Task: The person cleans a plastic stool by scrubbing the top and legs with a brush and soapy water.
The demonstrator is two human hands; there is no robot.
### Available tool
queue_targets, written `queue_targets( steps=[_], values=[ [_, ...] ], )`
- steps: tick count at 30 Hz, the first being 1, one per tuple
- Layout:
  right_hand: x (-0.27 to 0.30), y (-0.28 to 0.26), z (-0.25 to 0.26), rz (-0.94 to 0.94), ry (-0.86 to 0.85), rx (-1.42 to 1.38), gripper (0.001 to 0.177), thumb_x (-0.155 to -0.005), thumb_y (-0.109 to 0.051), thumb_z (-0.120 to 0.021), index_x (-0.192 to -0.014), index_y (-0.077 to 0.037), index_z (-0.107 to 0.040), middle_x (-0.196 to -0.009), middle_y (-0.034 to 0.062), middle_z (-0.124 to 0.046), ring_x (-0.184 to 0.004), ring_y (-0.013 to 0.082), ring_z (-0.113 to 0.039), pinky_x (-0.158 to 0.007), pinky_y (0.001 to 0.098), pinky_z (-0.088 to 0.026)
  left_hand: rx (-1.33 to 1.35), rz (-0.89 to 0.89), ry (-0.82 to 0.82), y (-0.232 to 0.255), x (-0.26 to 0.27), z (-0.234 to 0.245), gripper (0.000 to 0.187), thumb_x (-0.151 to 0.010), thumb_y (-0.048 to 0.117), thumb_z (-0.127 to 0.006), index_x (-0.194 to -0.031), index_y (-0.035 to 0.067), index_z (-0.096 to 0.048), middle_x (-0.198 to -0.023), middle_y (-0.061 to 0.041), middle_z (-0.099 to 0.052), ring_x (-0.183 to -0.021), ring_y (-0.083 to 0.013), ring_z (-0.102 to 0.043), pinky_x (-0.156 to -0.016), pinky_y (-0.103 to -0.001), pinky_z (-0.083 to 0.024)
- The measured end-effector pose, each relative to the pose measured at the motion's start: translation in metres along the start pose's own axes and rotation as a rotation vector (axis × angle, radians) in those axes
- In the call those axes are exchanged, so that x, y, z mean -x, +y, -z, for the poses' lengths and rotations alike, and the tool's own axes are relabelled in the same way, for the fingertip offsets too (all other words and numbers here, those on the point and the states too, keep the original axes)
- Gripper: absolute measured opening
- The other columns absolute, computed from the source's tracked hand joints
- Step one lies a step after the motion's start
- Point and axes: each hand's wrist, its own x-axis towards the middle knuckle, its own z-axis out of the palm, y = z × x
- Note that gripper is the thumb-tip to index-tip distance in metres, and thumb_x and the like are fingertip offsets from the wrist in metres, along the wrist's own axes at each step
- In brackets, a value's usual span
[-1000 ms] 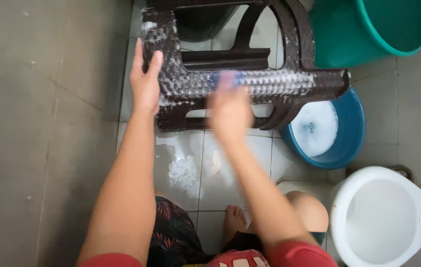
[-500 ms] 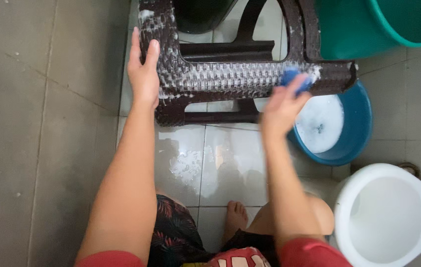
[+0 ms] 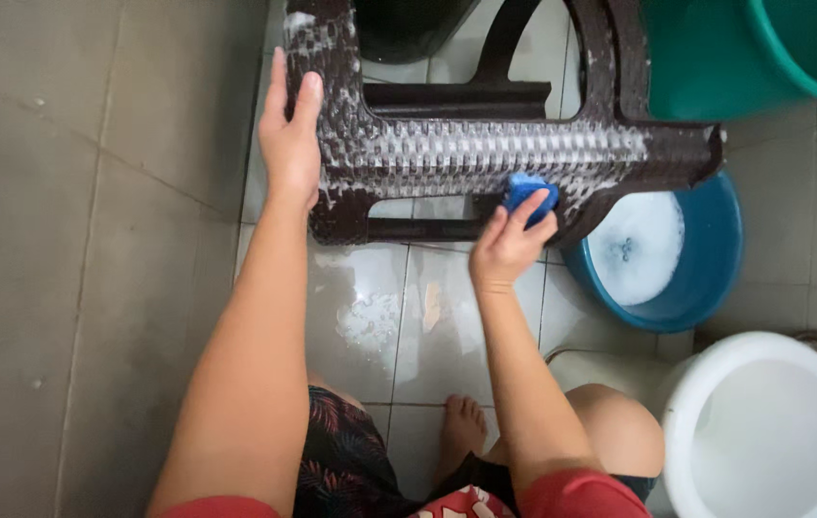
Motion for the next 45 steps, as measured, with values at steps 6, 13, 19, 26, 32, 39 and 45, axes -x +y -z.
queue_targets(
  steps=[6,13,19,26,32,39,45],
  values=[
    [0.033,-0.087,0.0,-0.581,-0.689,-1.017,0.037,-0.106,-0.036,-0.058,-0.127,-0.006,-0.059,-0.095,0.0069,-0.06,-0.068,0.0178,-0.062,-0.061,0.0332,-0.054,0.084,-0.047,-0.026,-0.003,0.001,0.001,0.068,-0.103,0.029,-0.069,-0.159,0.007,-0.039,-0.162,-0.016,-0.047,-0.149,-0.0218,-0.042,-0.124,-0.035,-0.031],
    [0.013,-0.024,0.005,-0.344,-0.196,-0.508,0.066,-0.107,-0.015,-0.057,-0.165,-0.007,-0.028,-0.121,0.0254,-0.049,-0.098,0.0339,-0.055,-0.083,0.0434,-0.052,0.009,0.034,-0.024,-0.002,0.003,-0.001,0.067,-0.105,0.032,-0.066,-0.161,0.013,-0.035,-0.161,-0.014,-0.044,-0.147,-0.0179,-0.04,-0.12,-0.033,-0.031],
    [-0.013,-0.069,0.035,0.068,-0.314,-0.385,0.073,-0.095,-0.023,-0.069,-0.159,-0.011,-0.036,-0.111,0.0236,-0.054,-0.089,0.0404,-0.058,-0.074,0.048,-0.051,-0.053,-0.04,0.004,-0.005,0.002,-0.003,0.066,-0.106,0.034,-0.066,-0.163,0.014,-0.039,-0.158,-0.015,-0.053,-0.145,-0.0228,-0.05,-0.119,-0.034,-0.037],
    [-0.074,-0.025,0.053,-0.054,-0.29,-0.289,0.065,-0.109,-0.02,-0.071,-0.164,-0.01,-0.038,-0.113,0.0251,-0.054,-0.091,0.0403,-0.059,-0.075,0.0467,-0.053,-0.489,0.095,-0.684,-0.039,0.031,0.066,0.155,-0.061,0.014,-0.101,-0.156,0.011,0.021,-0.165,-0.024,-0.01,-0.151,-0.0308,-0.019,-0.118,-0.04,-0.023],
    [-0.104,-0.125,0.055,0.348,-0.516,-0.566,0.063,-0.096,-0.027,-0.072,-0.152,-0.01,-0.048,-0.104,0.0262,-0.057,-0.077,0.0402,-0.061,-0.063,0.0491,-0.053,-0.356,0.122,-0.593,-0.051,0.034,0.052,0.152,-0.062,0.023,-0.099,-0.159,0.01,0.019,-0.165,-0.022,-0.024,-0.151,-0.0311,-0.032,-0.12,-0.038,-0.03],
    [-0.216,-0.17,-0.072,0.372,-0.518,-0.405,0.051,-0.108,-0.037,-0.063,-0.15,-0.01,-0.05,-0.123,0.0317,-0.058,-0.089,0.0434,-0.067,-0.073,0.0513,-0.057,-0.447,0.024,-0.508,-0.02,0.042,0.044,0.138,-0.073,0.038,-0.095,-0.163,0.014,0.007,-0.15,-0.025,-0.054,-0.14,-0.0351,-0.053,-0.116,-0.042,-0.039],
    [-0.159,-0.139,-0.002,0.519,-0.487,-0.521,0.063,-0.099,-0.03,-0.066,-0.155,-0.008,-0.045,-0.129,0.0392,-0.053,-0.086,0.0436,-0.067,-0.069,0.0484,-0.057,-0.616,0.142,-0.501,-0.003,0.041,0.04,0.135,-0.073,0.042,-0.087,-0.163,0.019,0.011,-0.138,-0.023,-0.064,-0.129,-0.0392,-0.062,-0.106,-0.044,-0.047]
  ],
)
